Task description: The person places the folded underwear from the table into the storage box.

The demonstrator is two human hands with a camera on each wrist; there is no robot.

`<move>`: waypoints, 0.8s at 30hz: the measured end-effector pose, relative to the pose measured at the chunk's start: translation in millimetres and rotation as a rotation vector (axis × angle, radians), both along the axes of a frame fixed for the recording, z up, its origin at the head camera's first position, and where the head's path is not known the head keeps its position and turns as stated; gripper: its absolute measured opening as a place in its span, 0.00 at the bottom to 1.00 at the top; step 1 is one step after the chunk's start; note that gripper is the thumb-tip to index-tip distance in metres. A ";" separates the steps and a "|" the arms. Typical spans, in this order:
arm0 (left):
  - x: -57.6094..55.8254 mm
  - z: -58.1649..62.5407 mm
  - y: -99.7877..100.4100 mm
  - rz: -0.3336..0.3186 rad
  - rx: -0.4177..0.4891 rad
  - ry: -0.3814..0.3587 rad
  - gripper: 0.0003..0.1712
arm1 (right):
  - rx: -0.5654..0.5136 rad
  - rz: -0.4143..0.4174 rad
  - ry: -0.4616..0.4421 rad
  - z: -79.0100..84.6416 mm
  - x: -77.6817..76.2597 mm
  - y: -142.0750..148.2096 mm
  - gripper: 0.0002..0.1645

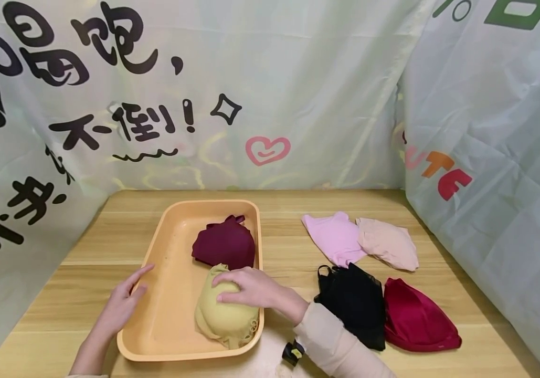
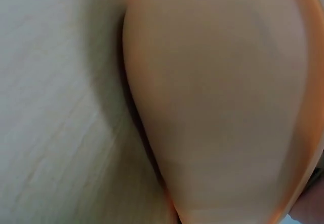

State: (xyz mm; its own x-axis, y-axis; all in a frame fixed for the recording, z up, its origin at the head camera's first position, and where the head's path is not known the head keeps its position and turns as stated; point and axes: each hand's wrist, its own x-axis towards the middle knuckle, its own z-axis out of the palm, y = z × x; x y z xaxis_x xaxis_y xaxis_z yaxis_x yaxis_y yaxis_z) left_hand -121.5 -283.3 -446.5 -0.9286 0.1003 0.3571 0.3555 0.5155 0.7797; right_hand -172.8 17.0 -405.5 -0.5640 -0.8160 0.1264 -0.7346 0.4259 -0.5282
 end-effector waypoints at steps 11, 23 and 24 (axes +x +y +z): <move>1.7 1.7 0.1 0.009 -0.037 -0.055 0.21 | 0.283 -0.019 0.120 -0.9 -0.1 -6.9 0.27; 0.0 -1.6 -0.3 0.012 -0.014 0.000 0.20 | 0.436 -0.059 0.219 -2.0 4.0 -10.0 0.28; 0.0 -1.6 -0.3 0.010 -0.014 0.000 0.20 | 0.437 -0.063 0.222 -2.0 4.8 -10.0 0.28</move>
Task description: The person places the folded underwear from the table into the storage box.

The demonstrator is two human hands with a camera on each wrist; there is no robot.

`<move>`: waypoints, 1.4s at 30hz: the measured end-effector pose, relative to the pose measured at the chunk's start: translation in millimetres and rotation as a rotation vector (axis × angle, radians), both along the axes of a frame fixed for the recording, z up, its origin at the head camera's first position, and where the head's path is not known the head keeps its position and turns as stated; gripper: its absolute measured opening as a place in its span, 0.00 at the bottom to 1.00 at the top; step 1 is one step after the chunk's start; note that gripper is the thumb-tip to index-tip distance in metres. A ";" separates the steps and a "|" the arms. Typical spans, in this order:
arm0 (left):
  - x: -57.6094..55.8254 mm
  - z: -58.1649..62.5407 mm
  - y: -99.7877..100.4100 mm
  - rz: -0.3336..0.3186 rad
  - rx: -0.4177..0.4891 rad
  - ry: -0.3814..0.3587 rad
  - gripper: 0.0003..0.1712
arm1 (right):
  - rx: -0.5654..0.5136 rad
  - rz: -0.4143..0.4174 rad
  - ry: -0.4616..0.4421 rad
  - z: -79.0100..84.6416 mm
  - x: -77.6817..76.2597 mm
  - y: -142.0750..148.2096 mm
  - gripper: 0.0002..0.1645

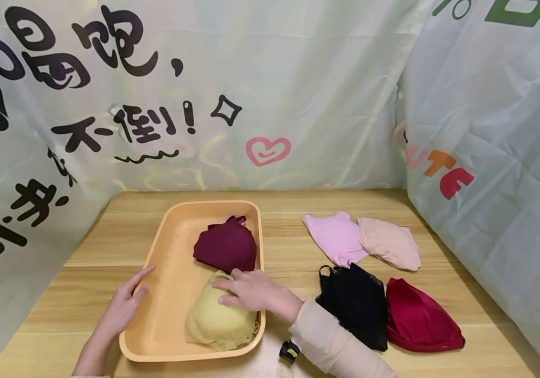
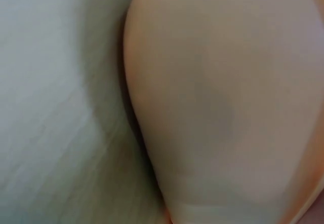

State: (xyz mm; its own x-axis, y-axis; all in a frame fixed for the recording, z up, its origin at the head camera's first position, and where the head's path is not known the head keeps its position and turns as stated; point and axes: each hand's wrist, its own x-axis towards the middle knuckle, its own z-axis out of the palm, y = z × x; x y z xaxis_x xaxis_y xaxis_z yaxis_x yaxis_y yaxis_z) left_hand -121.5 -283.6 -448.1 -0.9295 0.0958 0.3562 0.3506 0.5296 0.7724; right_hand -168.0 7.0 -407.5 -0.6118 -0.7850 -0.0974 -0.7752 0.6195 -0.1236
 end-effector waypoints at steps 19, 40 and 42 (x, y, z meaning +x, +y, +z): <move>0.5 1.6 0.8 -0.003 0.000 -0.017 0.20 | -0.067 -0.017 0.029 6.3 10.1 8.9 0.23; 0.1 0.0 0.5 -0.007 0.000 -0.007 0.20 | -0.430 -0.047 -0.140 8.9 4.5 17.3 0.19; 0.1 0.0 0.6 -0.012 0.007 -0.001 0.20 | -0.472 -0.042 -0.136 9.2 3.7 17.8 0.18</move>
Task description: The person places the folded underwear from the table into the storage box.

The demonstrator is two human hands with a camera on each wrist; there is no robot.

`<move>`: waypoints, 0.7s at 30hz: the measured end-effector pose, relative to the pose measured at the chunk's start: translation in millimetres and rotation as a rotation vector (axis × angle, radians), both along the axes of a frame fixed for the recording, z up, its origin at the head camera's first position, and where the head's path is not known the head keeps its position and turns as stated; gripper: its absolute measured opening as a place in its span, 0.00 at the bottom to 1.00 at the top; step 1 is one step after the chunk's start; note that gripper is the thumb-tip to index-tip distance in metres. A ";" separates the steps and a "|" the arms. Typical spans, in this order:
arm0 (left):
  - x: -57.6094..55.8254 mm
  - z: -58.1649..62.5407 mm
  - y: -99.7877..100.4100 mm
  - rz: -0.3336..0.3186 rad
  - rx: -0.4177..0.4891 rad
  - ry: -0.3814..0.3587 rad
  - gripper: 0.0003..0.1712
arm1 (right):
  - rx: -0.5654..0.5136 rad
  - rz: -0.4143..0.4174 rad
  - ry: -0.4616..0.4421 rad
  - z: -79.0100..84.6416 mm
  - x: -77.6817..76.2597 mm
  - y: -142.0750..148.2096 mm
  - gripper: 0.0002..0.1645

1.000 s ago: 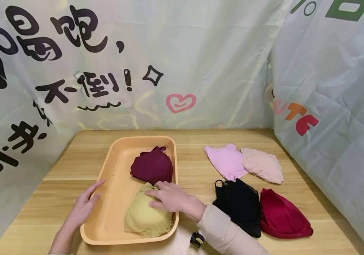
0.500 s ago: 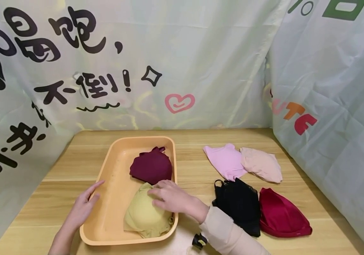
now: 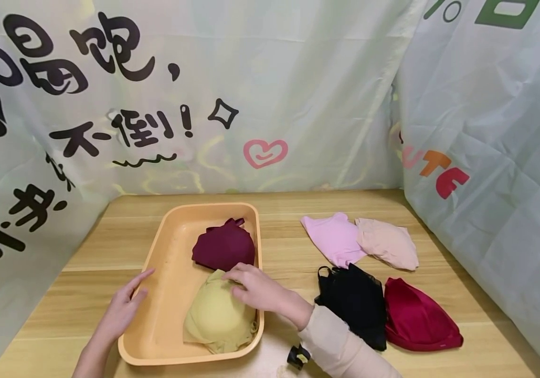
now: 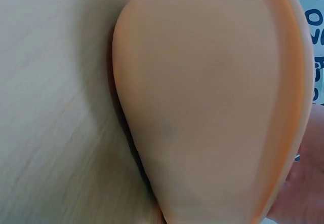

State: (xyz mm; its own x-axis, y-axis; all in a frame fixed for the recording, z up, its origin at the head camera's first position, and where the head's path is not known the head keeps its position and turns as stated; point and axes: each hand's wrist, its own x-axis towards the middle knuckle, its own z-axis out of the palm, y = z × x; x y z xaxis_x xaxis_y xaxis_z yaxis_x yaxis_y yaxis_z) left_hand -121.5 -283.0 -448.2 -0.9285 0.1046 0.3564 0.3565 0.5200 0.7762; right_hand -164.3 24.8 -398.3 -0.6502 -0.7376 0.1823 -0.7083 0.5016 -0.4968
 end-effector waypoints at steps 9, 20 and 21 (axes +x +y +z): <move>-0.4 -0.4 -0.4 0.003 -0.010 -0.019 0.20 | -0.114 -0.077 -0.029 2.9 -0.8 4.0 0.18; -0.3 3.1 -0.1 0.006 -0.033 -0.052 0.21 | -0.291 -0.138 -0.115 1.6 -5.9 8.9 0.19; -0.2 3.4 0.0 0.005 -0.032 -0.058 0.21 | -0.298 -0.145 -0.124 1.7 -6.1 9.5 0.20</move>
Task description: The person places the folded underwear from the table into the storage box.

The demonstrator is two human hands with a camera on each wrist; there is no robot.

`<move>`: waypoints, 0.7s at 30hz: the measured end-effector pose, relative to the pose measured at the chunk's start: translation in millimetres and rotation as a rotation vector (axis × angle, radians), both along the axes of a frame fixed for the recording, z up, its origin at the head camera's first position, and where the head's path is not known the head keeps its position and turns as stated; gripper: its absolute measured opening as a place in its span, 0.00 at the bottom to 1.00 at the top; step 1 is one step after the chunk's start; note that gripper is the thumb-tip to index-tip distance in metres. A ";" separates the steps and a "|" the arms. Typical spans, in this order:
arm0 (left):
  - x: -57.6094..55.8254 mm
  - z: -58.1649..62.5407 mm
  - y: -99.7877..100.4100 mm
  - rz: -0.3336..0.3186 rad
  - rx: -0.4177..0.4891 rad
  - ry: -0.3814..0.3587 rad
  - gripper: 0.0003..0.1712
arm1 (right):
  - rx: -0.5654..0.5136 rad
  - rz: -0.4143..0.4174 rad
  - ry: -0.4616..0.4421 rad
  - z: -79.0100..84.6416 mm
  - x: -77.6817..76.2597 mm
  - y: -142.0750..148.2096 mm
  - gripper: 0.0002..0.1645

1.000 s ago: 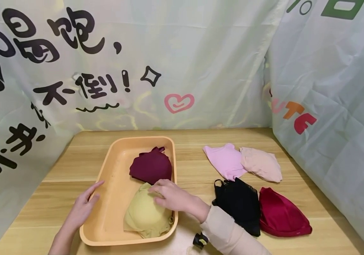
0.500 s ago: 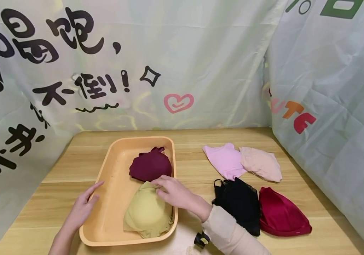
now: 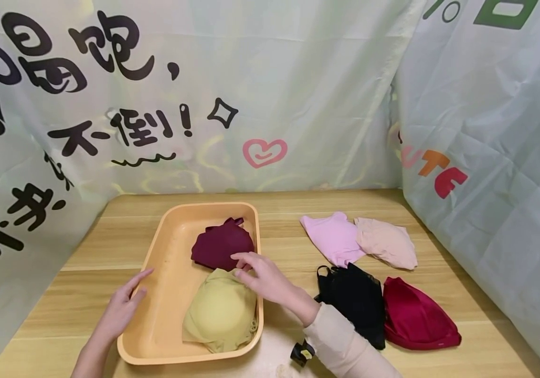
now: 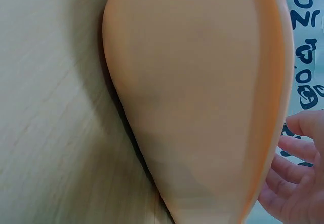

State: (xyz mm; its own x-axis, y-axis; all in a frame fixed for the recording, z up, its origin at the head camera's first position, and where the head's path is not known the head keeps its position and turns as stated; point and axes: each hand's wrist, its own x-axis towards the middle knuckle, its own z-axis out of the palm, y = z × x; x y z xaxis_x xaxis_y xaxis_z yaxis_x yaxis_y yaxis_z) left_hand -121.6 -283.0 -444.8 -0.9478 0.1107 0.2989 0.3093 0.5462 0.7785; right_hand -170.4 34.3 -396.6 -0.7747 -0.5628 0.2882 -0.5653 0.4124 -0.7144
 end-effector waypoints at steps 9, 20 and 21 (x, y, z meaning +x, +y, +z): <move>2.1 1.8 1.2 -0.009 0.015 -0.030 0.21 | -0.063 -0.030 -0.027 -2.9 -1.4 5.1 0.24; 1.5 0.9 0.6 0.004 0.006 -0.026 0.21 | -0.101 -0.075 -0.027 -3.7 -2.6 9.5 0.23; 1.7 1.2 0.7 0.008 0.003 -0.029 0.21 | -0.103 -0.079 -0.026 -3.7 -2.7 10.0 0.23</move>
State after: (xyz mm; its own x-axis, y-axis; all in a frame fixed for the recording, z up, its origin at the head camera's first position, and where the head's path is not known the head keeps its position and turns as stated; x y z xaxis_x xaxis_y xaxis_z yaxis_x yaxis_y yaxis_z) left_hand -120.0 -282.3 -443.6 -0.9570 0.1027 0.2714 0.2823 0.5465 0.7885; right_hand -173.1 44.3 -400.2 -0.8238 -0.4678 0.3202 -0.5143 0.3789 -0.7694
